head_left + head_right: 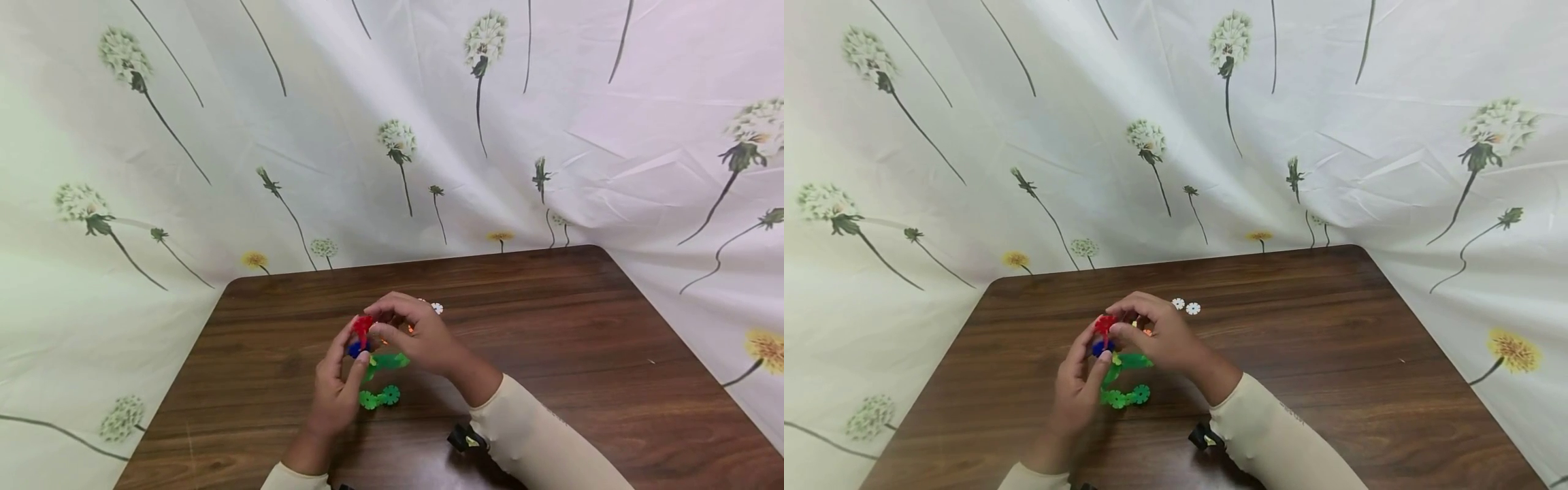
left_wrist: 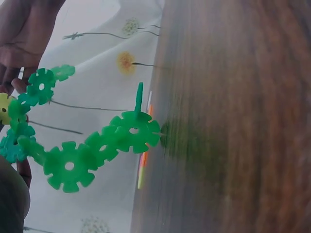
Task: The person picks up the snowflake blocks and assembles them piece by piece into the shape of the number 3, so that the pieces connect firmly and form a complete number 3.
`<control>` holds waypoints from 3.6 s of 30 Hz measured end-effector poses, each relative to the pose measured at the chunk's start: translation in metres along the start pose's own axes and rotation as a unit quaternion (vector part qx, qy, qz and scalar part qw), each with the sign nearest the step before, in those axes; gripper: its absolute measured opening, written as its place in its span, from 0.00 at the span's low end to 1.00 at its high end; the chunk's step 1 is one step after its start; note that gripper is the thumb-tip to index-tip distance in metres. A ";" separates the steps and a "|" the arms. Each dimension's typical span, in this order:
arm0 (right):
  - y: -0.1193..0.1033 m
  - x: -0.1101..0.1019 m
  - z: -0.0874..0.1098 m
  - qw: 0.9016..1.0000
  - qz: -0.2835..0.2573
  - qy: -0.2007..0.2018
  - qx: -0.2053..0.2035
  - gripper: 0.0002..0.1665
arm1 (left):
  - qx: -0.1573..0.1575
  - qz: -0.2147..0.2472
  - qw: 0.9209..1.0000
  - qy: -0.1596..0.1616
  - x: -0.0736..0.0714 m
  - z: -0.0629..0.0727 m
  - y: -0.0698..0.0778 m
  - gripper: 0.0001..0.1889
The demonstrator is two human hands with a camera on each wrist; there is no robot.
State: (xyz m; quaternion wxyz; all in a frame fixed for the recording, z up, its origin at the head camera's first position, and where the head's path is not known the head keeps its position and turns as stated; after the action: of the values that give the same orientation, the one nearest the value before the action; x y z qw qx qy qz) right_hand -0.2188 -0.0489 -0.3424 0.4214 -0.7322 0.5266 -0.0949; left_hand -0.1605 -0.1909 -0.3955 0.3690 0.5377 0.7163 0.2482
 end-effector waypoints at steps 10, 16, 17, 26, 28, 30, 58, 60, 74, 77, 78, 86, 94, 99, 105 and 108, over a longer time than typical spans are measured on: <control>0.003 -0.002 0.001 1.000 -0.008 0.009 0.019 0.11 | -0.011 0.010 1.000 -0.003 0.002 0.001 -0.006 0.33; 0.003 0.001 0.000 0.999 -0.023 0.003 0.025 0.14 | -0.005 0.032 0.999 0.010 0.000 0.001 -0.006 0.26; 0.004 0.002 0.000 0.999 -0.026 -0.001 0.025 0.14 | -0.004 0.035 0.999 0.013 0.000 0.001 -0.006 0.25; 0.003 0.004 0.000 1.000 -0.025 -0.008 0.013 0.11 | -0.021 0.045 0.999 0.007 -0.001 0.002 -0.006 0.24; 0.002 0.003 0.000 1.000 -0.016 -0.007 0.012 0.11 | -0.023 0.043 0.999 0.006 -0.001 0.003 -0.007 0.24; 0.002 0.003 0.000 1.000 -0.010 -0.006 0.012 0.12 | -0.023 0.038 0.999 0.009 -0.001 0.003 -0.006 0.25; 0.170 -0.098 0.053 0.954 0.037 0.174 0.239 0.13 | -0.067 -0.004 0.995 0.068 -0.009 0.000 -0.015 0.38; 0.173 -0.100 0.054 0.953 0.039 0.182 0.239 0.12 | -0.057 0.010 0.996 0.066 -0.009 -0.002 -0.015 0.37; 0.194 -0.106 0.075 0.937 0.067 0.228 0.255 0.09 | -0.060 0.085 0.993 0.053 -0.011 -0.014 -0.028 0.36; 0.198 -0.106 0.074 0.937 0.075 0.223 0.257 0.10 | -0.050 0.082 0.993 0.068 -0.016 -0.014 -0.028 0.35; 0.199 -0.106 0.073 0.938 0.085 0.216 0.256 0.11 | -0.043 0.076 0.993 0.074 -0.018 -0.014 -0.028 0.35; 0.203 -0.099 0.065 0.941 0.162 0.132 0.266 0.16 | -0.034 0.046 0.995 0.087 -0.028 -0.009 -0.027 0.37; 0.202 -0.091 0.054 0.943 0.206 0.063 0.254 0.21 | -0.048 0.052 0.994 0.081 -0.030 -0.007 -0.030 0.37; 0.203 -0.088 0.055 0.937 0.227 0.038 0.264 0.20 | -0.047 0.058 0.995 0.071 -0.026 -0.007 -0.029 0.37; 0.199 -0.089 0.053 0.937 0.228 0.044 0.261 0.13 | -0.027 0.083 0.994 0.064 -0.022 -0.008 -0.025 0.36; 0.198 -0.090 0.052 0.936 0.232 0.043 0.260 0.12 | -0.006 0.085 0.995 0.057 -0.020 -0.010 -0.021 0.36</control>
State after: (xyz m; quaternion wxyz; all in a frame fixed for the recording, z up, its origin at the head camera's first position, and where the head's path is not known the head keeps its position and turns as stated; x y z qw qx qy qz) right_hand -0.3637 0.0365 -0.4903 0.5847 -0.4496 0.6561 -0.1594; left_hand -0.1774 -0.2155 -0.4003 0.3086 0.5791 0.6865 0.3131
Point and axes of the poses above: each hand's wrist, its own z-axis away from the middle knuckle, its own x-axis out of the palm, y = z × x, the point moved 9 cm from there along -z, towards the middle knuckle, and after that the axes turned 6 degrees about -x, right-handed, at the moved point
